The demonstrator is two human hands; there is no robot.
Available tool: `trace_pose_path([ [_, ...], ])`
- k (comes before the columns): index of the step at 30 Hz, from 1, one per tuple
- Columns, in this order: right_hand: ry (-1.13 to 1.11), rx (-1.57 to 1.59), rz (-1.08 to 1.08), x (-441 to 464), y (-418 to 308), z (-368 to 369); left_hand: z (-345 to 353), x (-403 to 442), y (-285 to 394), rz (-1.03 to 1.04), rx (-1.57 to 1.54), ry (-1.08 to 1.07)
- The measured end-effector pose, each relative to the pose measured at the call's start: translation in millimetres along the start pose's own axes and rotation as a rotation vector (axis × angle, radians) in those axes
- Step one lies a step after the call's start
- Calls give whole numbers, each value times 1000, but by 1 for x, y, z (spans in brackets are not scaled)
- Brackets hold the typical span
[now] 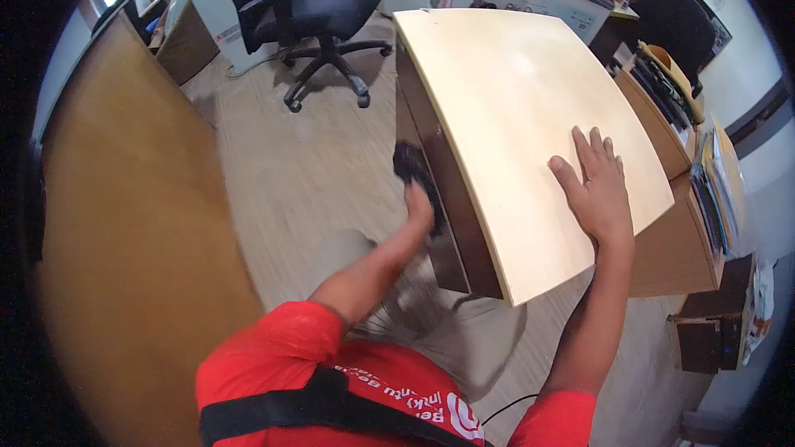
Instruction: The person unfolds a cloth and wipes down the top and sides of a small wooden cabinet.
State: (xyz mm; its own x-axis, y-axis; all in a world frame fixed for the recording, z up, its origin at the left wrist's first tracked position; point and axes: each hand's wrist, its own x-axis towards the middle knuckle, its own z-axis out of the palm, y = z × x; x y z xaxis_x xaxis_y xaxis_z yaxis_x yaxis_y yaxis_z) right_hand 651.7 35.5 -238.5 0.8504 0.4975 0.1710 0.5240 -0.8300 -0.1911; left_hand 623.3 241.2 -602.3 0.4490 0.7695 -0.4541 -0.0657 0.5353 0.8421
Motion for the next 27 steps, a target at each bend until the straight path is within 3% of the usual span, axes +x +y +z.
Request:
trace_pose_path([
  [1,-4,-6,17,-1,-1,1,13,22,38,-18,-70,27],
  [2,-3,-4,4,-3,-1,1,9,35,26,27,-14,-7],
  [5,9,-15,-16,-1,-1,1,-9,-34,26,-96,440,-1],
  [6,-2,-17,-5,-2,-1,2,-39,-9,-89,58,245,-56],
  [7,-17,-21,6,-2,1,2,-52,-69,-139,522,405,6],
  [8,-15,-20,4,-2,2,3,-53,-97,-136,757,477,30],
  [9,-10,-20,-3,-2,1,3,-57,-127,-114,762,472,36],
  [12,-27,-5,-2,-3,1,2,-54,-118,-85,-62,82,-106],
  [13,-28,-7,0,-2,1,2,-38,-55,-94,10,63,-75],
  [15,-25,-4,-5,0,2,2,10,32,-31,-50,304,-14],
  [17,-31,-12,5,2,3,3,19,37,65,-279,-94,-39],
  [18,-29,-13,-1,1,3,4,15,34,64,-276,-99,-37],
  [21,-14,-16,-11,2,4,1,-3,0,19,-13,194,-71],
  [24,-35,-19,8,1,2,1,-22,-81,-22,185,52,-229],
  [27,-45,-15,-1,2,2,0,-5,-61,19,272,-39,-398],
])
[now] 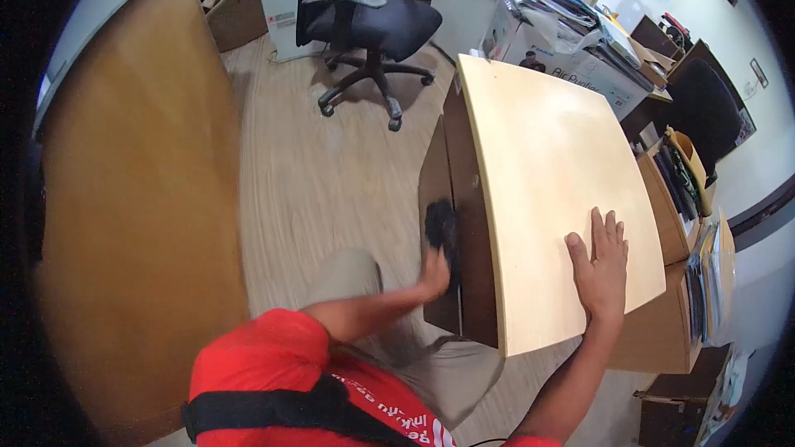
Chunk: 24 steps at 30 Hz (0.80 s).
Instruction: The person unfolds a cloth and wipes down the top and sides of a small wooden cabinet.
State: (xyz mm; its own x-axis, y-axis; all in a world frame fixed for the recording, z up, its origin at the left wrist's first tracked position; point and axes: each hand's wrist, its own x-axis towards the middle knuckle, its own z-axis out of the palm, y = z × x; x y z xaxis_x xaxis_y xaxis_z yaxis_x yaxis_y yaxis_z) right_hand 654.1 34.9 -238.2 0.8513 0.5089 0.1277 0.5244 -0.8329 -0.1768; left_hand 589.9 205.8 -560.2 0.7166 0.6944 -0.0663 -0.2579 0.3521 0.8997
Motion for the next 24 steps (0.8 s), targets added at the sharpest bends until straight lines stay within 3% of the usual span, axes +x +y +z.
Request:
trace_pose_path([
  [2,-1,2,-6,2,3,2,-6,73,30,17,124,13],
  [4,4,7,2,2,3,3,-20,168,63,-34,651,115],
  [5,7,17,2,2,2,2,-23,189,74,-43,648,114],
  [8,1,20,10,1,0,0,-23,224,102,-106,177,174],
  [10,-14,20,25,-1,-1,0,-38,241,69,-131,230,156],
  [12,-15,6,13,0,-2,-1,-51,255,38,-226,-20,171],
  [17,-18,-61,21,2,0,2,-107,307,-104,-416,-17,189],
  [20,-7,-41,22,3,-1,3,-103,271,-87,-441,-130,200],
  [24,4,-39,13,5,8,6,-116,225,-164,-437,-13,344],
])
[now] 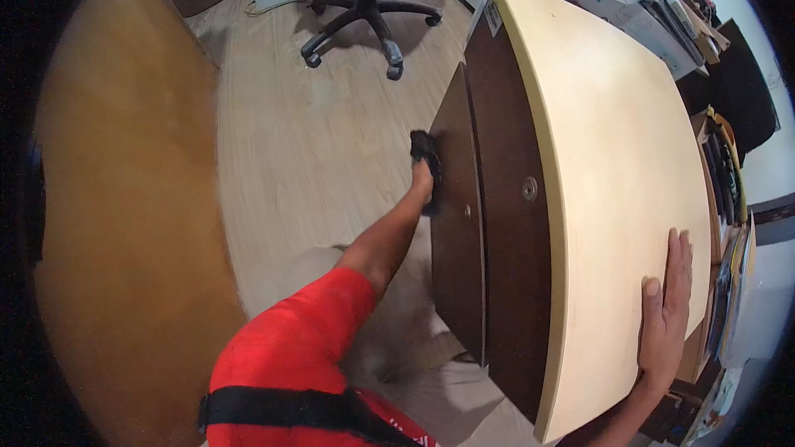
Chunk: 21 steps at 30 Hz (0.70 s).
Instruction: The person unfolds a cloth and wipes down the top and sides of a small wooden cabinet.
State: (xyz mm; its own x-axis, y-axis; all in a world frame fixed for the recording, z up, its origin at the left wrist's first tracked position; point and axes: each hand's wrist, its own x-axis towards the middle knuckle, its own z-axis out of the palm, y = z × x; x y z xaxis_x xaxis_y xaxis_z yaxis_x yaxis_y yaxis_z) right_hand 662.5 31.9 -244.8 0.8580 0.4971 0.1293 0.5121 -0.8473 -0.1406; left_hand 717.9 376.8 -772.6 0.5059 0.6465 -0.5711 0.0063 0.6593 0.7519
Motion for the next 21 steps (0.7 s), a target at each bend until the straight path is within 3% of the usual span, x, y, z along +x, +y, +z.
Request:
trace_pose_path([
  [3,15,-2,1,4,3,0,-28,-48,-87,-51,42,-21],
  [5,20,17,-1,9,2,-1,-32,-151,-75,-304,-60,-16],
  [7,23,19,27,12,-2,0,-41,-215,-105,-486,-21,123],
  [13,51,12,33,19,-2,4,-43,-332,-107,-708,191,191],
  [15,57,12,47,20,-5,4,-40,-339,-100,-504,337,118],
  [16,65,13,57,20,-8,4,-35,-353,-83,-499,346,109],
  [18,51,-17,89,21,-17,3,-26,-391,-45,-265,-123,-122],
  [19,42,-14,87,22,-18,4,-35,-406,-22,-260,-111,-134],
  [20,53,-4,97,20,-20,6,-49,-418,5,90,520,-392],
  [21,48,-14,108,21,-24,8,-51,-425,19,266,855,-531],
])
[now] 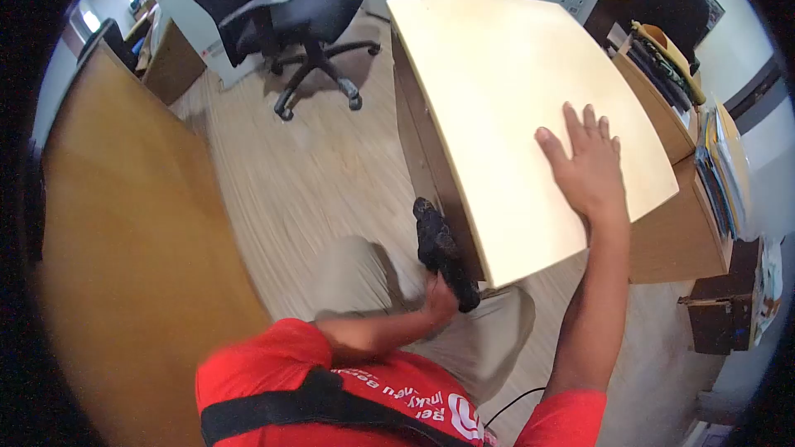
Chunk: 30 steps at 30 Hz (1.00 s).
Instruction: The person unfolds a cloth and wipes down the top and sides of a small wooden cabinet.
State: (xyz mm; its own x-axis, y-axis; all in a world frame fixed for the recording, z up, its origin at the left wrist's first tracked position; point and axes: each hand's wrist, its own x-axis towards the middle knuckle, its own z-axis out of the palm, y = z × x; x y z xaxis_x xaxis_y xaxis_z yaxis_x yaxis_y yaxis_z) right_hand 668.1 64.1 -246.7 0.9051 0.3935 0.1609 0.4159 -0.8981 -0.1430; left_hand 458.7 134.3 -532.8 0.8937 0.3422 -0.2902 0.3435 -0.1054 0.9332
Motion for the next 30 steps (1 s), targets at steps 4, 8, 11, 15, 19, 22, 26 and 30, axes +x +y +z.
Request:
trace_pose_path([
  [4,-4,9,39,0,-19,2,-10,-30,10,254,-1700,-538],
  [8,11,28,71,0,-35,4,-46,-15,-3,361,-1674,-451],
  [11,63,34,89,-4,-38,3,-106,-9,64,598,-853,141],
  [15,278,993,-358,-11,-31,-4,-164,3,199,1003,-390,424],
  [19,380,996,-733,-51,-50,-6,-159,2,280,939,-191,-132],
  [22,490,1309,-501,-71,-68,22,-140,13,297,692,-307,-530],
  [26,842,1447,-303,-72,-62,22,-158,63,325,944,22,-696],
  [30,1245,1333,-2,-80,-3,7,-157,130,332,1033,201,-158],
])
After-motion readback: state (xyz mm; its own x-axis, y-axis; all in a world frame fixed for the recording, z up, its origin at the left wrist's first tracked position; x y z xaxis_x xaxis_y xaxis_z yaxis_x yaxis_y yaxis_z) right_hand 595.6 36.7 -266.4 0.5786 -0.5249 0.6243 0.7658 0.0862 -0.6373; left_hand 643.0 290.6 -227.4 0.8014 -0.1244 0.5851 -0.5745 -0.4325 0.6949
